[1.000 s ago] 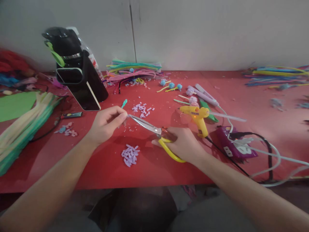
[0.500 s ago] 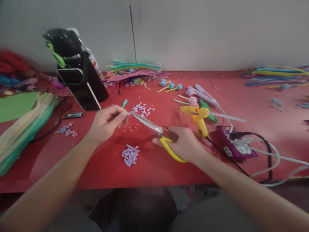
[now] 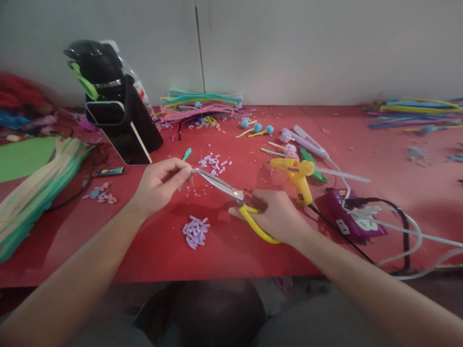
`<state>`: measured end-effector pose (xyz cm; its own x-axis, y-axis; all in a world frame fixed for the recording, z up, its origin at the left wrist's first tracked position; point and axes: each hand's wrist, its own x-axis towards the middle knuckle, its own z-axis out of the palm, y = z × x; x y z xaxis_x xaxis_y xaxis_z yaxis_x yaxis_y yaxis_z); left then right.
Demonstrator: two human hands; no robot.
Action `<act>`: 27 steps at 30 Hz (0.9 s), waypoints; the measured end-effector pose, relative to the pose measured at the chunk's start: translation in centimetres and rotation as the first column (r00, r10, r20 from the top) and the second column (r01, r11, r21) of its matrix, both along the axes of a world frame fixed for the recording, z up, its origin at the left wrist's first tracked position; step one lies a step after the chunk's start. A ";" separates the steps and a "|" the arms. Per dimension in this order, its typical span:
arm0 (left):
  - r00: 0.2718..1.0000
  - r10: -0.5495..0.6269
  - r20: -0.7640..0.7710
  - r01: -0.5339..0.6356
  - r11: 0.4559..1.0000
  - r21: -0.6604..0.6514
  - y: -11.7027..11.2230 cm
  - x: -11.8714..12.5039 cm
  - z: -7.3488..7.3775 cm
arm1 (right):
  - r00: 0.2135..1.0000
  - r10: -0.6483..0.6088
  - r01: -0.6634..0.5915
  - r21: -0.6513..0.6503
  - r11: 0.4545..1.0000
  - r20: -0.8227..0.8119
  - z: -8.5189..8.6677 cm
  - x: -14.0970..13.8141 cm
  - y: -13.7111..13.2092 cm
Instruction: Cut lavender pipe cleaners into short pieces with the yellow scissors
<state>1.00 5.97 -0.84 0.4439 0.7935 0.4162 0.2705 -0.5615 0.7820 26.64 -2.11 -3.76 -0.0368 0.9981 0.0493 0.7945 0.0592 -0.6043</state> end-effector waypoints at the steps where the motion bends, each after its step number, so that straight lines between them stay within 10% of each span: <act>1: 1.000 -0.001 -0.001 0.001 1.000 0.002 0.0 0.0 0.0 | 1.000 0.000 0.000 -0.001 1.000 0.003 0.0 0.0 0.0; 27: 1.000 -0.006 -0.014 0.006 1.000 0.010 0.1 -0.2 0.2 | 1.000 0.004 -0.004 -0.005 1.000 0.001 -0.1 0.2 0.0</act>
<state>0.79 6.04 -0.62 0.4546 0.7865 0.4181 0.2778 -0.5711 0.7724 26.86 -2.06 -3.81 -0.0404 0.9982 0.0444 0.7949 0.0590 -0.6039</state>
